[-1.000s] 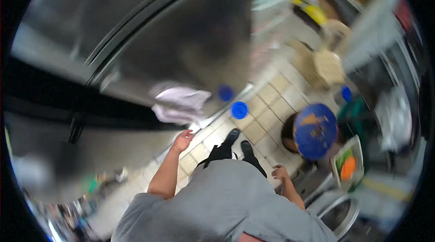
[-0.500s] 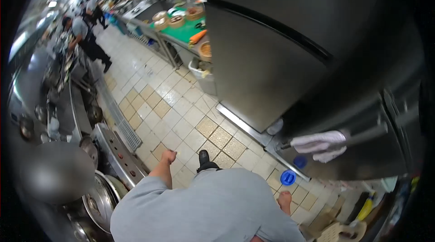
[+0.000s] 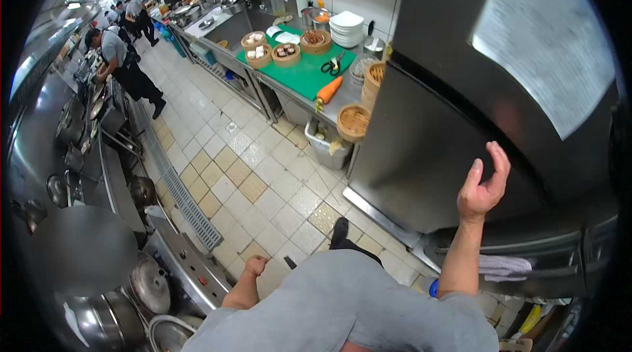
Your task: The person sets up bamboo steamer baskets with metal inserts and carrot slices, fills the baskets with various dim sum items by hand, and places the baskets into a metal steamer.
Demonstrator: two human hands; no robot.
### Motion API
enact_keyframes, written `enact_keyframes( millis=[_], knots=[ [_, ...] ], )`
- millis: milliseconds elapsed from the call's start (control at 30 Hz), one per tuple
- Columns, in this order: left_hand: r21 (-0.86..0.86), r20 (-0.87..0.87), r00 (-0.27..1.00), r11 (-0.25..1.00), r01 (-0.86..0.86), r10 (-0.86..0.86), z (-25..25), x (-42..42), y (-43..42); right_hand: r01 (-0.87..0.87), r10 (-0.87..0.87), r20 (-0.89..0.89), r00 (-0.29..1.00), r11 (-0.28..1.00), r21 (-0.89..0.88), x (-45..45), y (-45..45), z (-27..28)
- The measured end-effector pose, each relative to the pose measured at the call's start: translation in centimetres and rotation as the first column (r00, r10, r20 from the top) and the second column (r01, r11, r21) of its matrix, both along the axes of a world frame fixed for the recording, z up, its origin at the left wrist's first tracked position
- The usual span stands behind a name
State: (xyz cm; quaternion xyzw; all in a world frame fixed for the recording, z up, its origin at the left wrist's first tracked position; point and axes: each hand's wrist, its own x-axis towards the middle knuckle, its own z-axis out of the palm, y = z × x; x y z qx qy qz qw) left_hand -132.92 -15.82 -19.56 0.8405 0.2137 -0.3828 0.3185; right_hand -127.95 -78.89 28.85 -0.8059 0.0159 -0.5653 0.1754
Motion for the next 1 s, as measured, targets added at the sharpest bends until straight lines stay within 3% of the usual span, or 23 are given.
enact_keyframes(
  millis=[67, 133, 200, 333, 400, 433, 467, 500, 567, 633, 733, 800, 833, 867, 900, 933, 967, 1000],
  knots=[
    [0.027, 0.056, 0.997, 0.998, -0.062, 0.060, 0.1, 6.4, -0.8, 0.119, -0.118, 0.021, 0.993, 0.988, -0.096, 4.7, 0.0, 0.9],
    [0.062, 0.311, 0.948, 0.997, 0.055, -0.072, 0.2, 12.1, -2.3, 0.308, -0.312, 0.023, 0.950, 0.920, -0.242, 8.7, 0.4, 0.4],
    [0.007, 0.312, 0.949, 0.999, 0.052, -0.052, 3.7, 18.2, -6.0, 0.448, -0.448, 0.082, 0.890, 0.827, -0.339, 11.5, 1.3, 0.1],
    [-0.067, 0.613, 0.783, 0.980, 0.187, -0.108, 12.3, 29.4, -16.2, 0.510, -0.514, 0.060, 0.856, 0.819, -0.263, 13.6, 2.3, -0.7],
    [-0.185, 0.676, 0.731, 0.939, 0.290, -0.093, 14.0, 35.3, -21.1, 0.478, -0.497, -0.004, 0.868, 0.838, -0.264, 13.5, 2.4, -1.0],
    [-0.167, 0.688, 0.706, 0.911, 0.377, -0.166, 16.3, 38.5, -23.8, 0.461, -0.484, -0.033, 0.874, 0.849, -0.258, 13.3, 2.6, -0.9],
    [-0.172, 0.757, 0.629, 0.876, 0.451, -0.176, 15.8, 41.8, -26.1, 0.414, -0.441, -0.096, 0.893, 0.885, -0.213, 13.0, 2.8, -0.9],
    [0.000, 0.886, 0.388, 0.835, 0.550, -0.255, 15.0, 45.4, -28.3, 0.429, -0.458, -0.109, 0.882, 0.878, -0.214, 13.4, 3.1, -0.6],
    [0.122, 0.905, 0.289, 0.841, 0.527, -0.313, 16.3, 50.8, -33.4, 0.414, -0.431, -0.186, 0.883, 0.902, -0.124, 12.9, 3.7, 0.0],
    [0.227, 0.689, 0.494, 0.806, 0.546, -0.530, 23.5, 53.3, -37.0, 0.393, -0.376, -0.281, 0.883, 0.920, 0.004, 12.3, 4.2, 0.9],
    [0.276, 0.579, 0.488, 0.721, 0.636, -0.653, 23.7, 57.1, -38.6, 0.459, -0.416, -0.301, 0.858, 0.884, 0.090, 12.7, 6.3, 1.5],
    [0.324, 0.621, 0.456, 0.739, 0.591, -0.637, 19.4, 59.7, -39.3, 0.590, -0.517, -0.369, 0.773, 0.799, 0.118, 12.6, 9.4, 2.2],
    [0.144, 0.744, 0.432, 0.753, 0.642, -0.510, 16.4, 61.4, -38.9, 0.660, -0.590, -0.402, 0.700, 0.750, 0.046, 11.7, 10.6, 1.9],
    [-0.048, 0.825, 0.429, 0.711, 0.701, -0.367, 13.6, 63.2, -38.3, 0.667, -0.624, -0.326, 0.710, 0.745, 0.027, 10.7, 11.8, 1.1],
    [-0.443, 0.618, 0.734, 0.647, 0.620, -0.280, 13.2, 64.2, -37.2, 0.684, -0.663, -0.251, 0.706, 0.729, -0.003, 9.4, 13.4, 0.2],
    [-0.715, 0.285, 0.938, 0.609, 0.344, -0.197, 13.0, 65.1, -36.1, 0.707, -0.679, -0.216, 0.702, 0.701, 0.095, 7.7, 15.7, -0.4],
    [-0.852, -0.107, 0.983, 0.524, -0.015, -0.147, 16.7, 64.8, -34.5, 0.711, -0.689, -0.177, 0.703, 0.677, 0.190, 6.4, 18.3, -0.9],
    [-0.846, -0.107, 0.986, 0.533, -0.023, -0.127, 18.8, 63.9, -33.0, 0.714, -0.702, -0.172, 0.691, 0.626, 0.313, 4.9, 21.1, -1.2]
  ],
)
